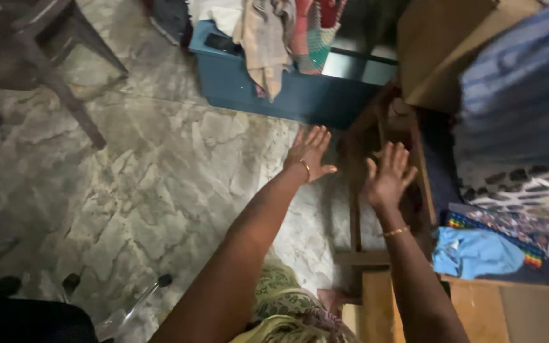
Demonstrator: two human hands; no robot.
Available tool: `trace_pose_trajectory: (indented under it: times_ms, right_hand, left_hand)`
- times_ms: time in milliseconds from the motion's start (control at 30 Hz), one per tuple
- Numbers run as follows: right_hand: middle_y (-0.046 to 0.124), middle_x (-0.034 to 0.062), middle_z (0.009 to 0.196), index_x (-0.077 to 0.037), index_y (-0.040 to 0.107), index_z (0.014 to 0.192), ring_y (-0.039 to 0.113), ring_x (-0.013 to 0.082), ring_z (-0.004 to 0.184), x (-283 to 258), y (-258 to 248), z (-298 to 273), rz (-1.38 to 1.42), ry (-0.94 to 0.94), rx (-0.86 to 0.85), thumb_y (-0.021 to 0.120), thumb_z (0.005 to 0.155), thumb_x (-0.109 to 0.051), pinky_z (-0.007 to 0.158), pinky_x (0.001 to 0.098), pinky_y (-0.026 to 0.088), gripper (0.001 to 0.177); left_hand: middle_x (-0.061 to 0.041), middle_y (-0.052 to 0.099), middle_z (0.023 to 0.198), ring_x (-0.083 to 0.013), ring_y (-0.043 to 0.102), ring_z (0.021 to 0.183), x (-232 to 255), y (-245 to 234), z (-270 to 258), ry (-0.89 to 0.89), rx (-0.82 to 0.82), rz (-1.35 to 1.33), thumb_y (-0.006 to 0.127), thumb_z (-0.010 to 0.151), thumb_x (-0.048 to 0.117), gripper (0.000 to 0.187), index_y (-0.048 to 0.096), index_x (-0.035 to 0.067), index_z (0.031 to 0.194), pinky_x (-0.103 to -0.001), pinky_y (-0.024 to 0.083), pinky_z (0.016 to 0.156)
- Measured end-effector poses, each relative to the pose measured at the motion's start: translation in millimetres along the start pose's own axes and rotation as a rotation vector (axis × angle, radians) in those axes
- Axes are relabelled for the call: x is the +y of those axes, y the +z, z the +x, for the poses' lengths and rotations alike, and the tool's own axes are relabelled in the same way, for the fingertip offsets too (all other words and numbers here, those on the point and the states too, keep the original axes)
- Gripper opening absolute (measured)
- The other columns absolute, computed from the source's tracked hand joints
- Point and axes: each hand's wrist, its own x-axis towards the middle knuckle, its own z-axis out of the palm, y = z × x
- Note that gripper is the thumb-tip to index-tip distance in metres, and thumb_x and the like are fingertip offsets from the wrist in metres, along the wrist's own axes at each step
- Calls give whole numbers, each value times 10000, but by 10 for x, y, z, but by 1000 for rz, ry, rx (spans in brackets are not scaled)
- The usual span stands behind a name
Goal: The person cleans an office chair using a blue cloth. They wipe the metal base and wheels, then the backrest, seat, and armrests. Finally, they place the cloth on a nearby table.
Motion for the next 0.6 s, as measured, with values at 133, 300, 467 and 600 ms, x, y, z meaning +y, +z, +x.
trace_pose_trajectory:
  times_ms: [133,300,467,600]
  right_hand:
    - [178,127,1723,-138,263,1642,113,302,1596,-889,153,452,31,-198,-57,438,1063,-477,1243,609,11,694]
    - [196,149,1708,-120,261,1633,116,313,1585,-1843,297,838,21,-415,-109,426,1059,-493,1222,625,26,704]
    - [218,146,1696,-134,270,1632,136,324,1577,-2545,469,1017,17,-550,-138,412,1065,-482,1214,641,35,680]
    - [247,162,1702,-115,302,1622,170,335,1585,-3020,602,1102,44,-687,-85,409,1069,-480,1214,678,60,670]
  left_hand:
    - [-50,70,1725,-203,32,1588,-612,-257,-140,-154,20,-13,495,905,721,1023,116,119,1641,-490,32,1270]
    - [-48,79,1719,-200,27,1591,-1412,-452,-313,-249,51,5,481,920,735,1013,120,114,1635,-505,24,1267]
    - [-43,61,1722,-196,31,1574,-1918,-576,-452,-347,82,9,482,887,764,1065,89,117,1637,-500,25,1252]
    - [-41,80,1726,-199,28,1588,-2247,-670,-614,-409,128,-20,489,884,767,1065,102,130,1645,-482,21,1265]
